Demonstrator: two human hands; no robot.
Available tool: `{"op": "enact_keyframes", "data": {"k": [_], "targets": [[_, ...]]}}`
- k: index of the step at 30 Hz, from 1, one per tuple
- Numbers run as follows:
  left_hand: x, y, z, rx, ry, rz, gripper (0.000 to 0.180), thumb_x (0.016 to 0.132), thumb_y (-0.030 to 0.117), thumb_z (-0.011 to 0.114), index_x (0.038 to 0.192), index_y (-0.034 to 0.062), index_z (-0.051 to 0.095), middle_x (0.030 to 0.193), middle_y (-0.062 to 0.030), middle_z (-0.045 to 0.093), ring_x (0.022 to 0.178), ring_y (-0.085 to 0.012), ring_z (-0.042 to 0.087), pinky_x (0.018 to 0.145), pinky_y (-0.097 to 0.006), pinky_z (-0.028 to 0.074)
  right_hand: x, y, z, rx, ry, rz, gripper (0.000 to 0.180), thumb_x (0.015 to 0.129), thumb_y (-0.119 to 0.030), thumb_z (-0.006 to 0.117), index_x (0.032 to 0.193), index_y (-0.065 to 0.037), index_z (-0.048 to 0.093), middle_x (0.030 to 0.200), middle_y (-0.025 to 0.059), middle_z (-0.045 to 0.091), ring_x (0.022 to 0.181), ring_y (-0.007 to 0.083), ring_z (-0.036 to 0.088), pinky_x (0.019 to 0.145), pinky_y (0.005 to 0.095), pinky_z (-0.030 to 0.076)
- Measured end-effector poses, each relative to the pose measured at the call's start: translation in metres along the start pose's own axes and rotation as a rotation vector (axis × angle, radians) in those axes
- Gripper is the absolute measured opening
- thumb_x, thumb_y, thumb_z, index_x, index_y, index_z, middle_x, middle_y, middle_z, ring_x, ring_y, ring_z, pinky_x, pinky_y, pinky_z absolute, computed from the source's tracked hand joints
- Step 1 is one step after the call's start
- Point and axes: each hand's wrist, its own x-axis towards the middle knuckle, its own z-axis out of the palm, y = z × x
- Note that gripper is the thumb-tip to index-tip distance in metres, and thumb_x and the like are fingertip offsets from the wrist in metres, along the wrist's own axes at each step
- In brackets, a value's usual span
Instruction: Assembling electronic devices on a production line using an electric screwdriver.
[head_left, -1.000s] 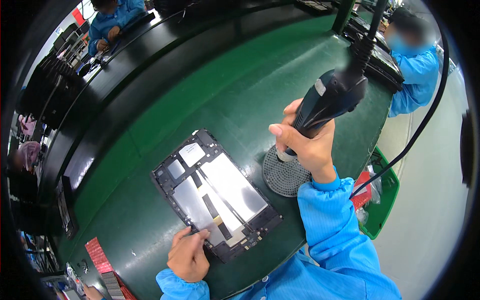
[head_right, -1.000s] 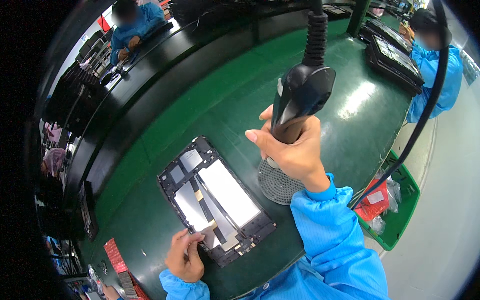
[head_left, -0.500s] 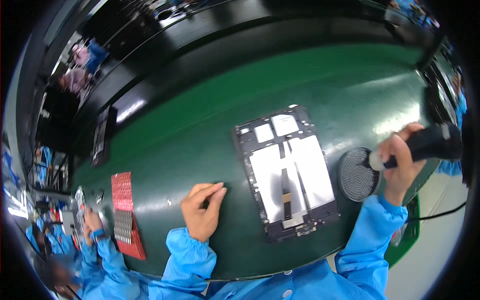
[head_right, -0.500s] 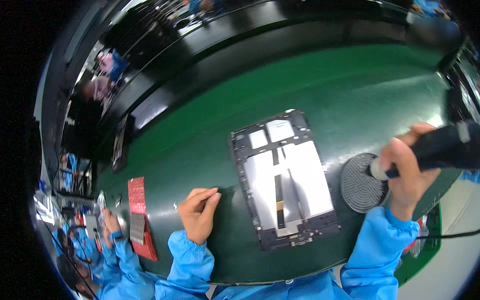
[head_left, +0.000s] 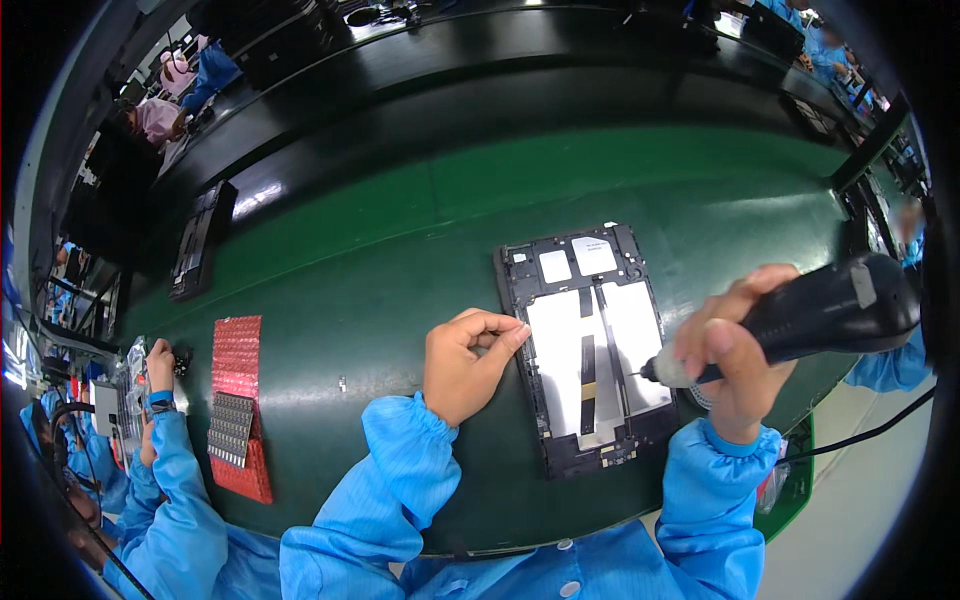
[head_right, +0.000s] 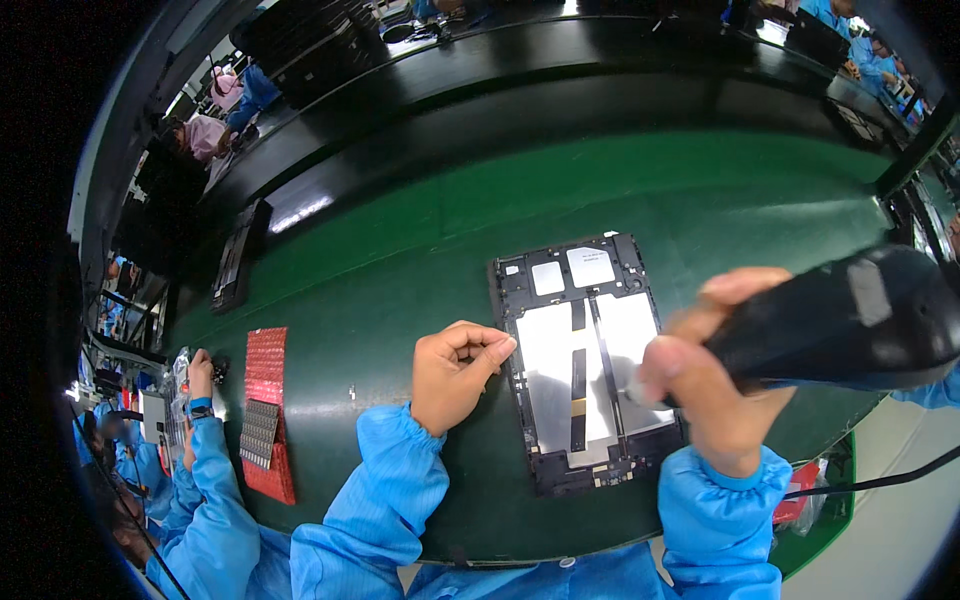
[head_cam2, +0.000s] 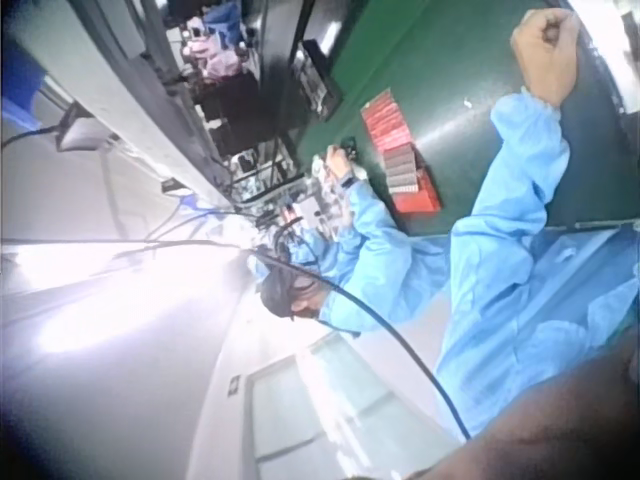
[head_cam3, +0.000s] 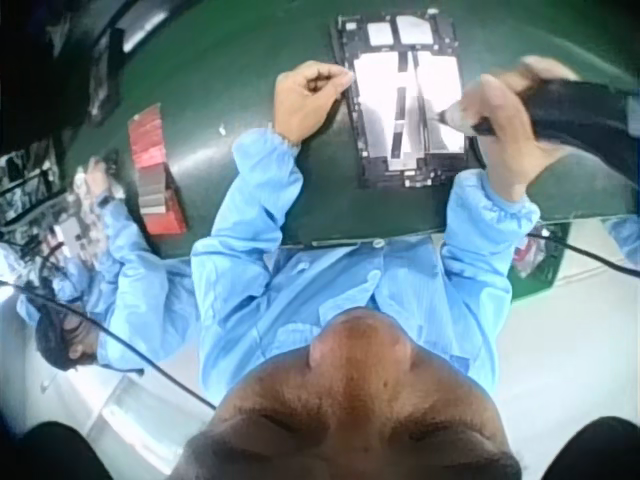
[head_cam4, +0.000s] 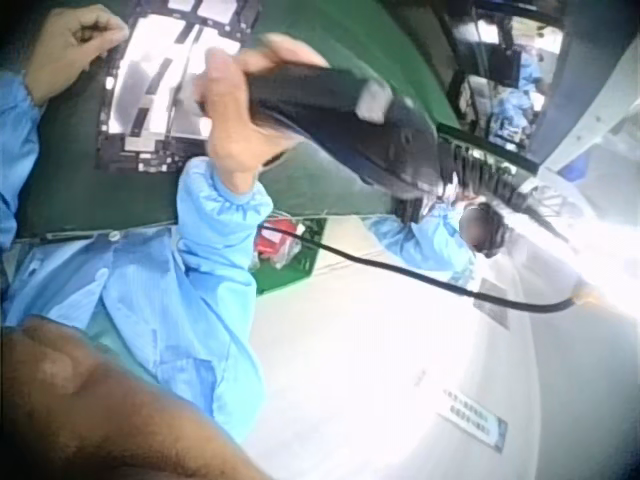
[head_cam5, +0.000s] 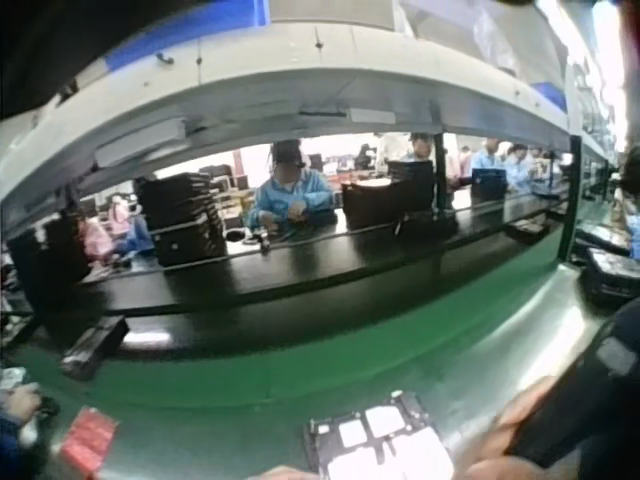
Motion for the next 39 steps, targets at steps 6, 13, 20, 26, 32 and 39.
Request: {"op": "enact_keyframes", "data": {"k": [6,13,20,26,32,39], "targets": [[0.005,-0.009,0.005,0.062,0.058,0.089,0.014,0.078,0.007,0.072,0.086,-0.0033,0.067,0.077,-0.0066,0.064,0.064,-0.0088,0.060,0.057,-0.022,0.047,0.013,0.011,0.051,0.126,-0.064,0.121,0.041,0.071,0.010,0.069,0.106,0.001,0.048,0.063,0.0044,0.058,0.053,0.0097,0.055,0.049,0.0224,0.044],[0.018,0.005,-0.010,-0.079,-0.089,-0.231,0.014,0.075,0.006,0.073,0.076,-0.0035,0.063,0.070,-0.0069,0.065,0.057,-0.0084,0.059,0.051,-0.022,0.049,0.020,0.055,0.083,-0.001,-0.210,0.039,0.034,0.075,0.010,0.065,0.102,0.001,0.048,0.061,0.0072,0.057,0.050,0.0135,0.056,0.047,0.0259,0.046],[0.020,0.006,-0.015,-0.074,-0.137,-0.295,0.013,0.076,0.007,0.072,0.074,-0.0030,0.064,0.066,-0.0073,0.065,0.057,-0.0095,0.060,0.051,-0.023,0.050,0.020,0.065,0.086,-0.031,-0.253,0.036,0.034,0.074,0.011,0.066,0.102,0.002,0.049,0.061,0.0072,0.057,0.049,0.0133,0.056,0.048,0.0264,0.047],[0.023,0.005,-0.013,-0.057,-0.124,-0.292,0.013,0.075,0.008,0.072,0.074,-0.0024,0.065,0.065,-0.0070,0.064,0.055,-0.0093,0.059,0.049,-0.024,0.048,0.022,0.066,0.087,0.006,-0.222,0.076,0.031,0.073,0.008,0.069,0.099,0.002,0.053,0.063,0.0048,0.059,0.053,0.0097,0.056,0.050,0.0236,0.045],[0.022,0.005,-0.013,-0.046,-0.115,-0.296,0.012,0.075,0.008,0.072,0.073,-0.0018,0.065,0.063,-0.0068,0.064,0.054,-0.0094,0.059,0.049,-0.024,0.047,0.019,0.067,0.087,0.037,-0.219,0.090,0.030,0.072,0.006,0.072,0.097,0.004,0.056,0.065,0.0026,0.061,0.057,0.0060,0.056,0.052,0.0200,0.043],[0.018,0.003,-0.011,-0.034,-0.121,-0.258,0.013,0.074,0.009,0.073,0.073,-0.0015,0.065,0.063,-0.0071,0.064,0.054,-0.0099,0.059,0.049,-0.025,0.048,0.013,0.062,0.091,0.027,-0.240,0.105,0.036,0.074,0.010,0.065,0.102,-0.001,0.045,0.061,0.0075,0.055,0.050,0.0131,0.055,0.050,0.0267,0.048]]}}
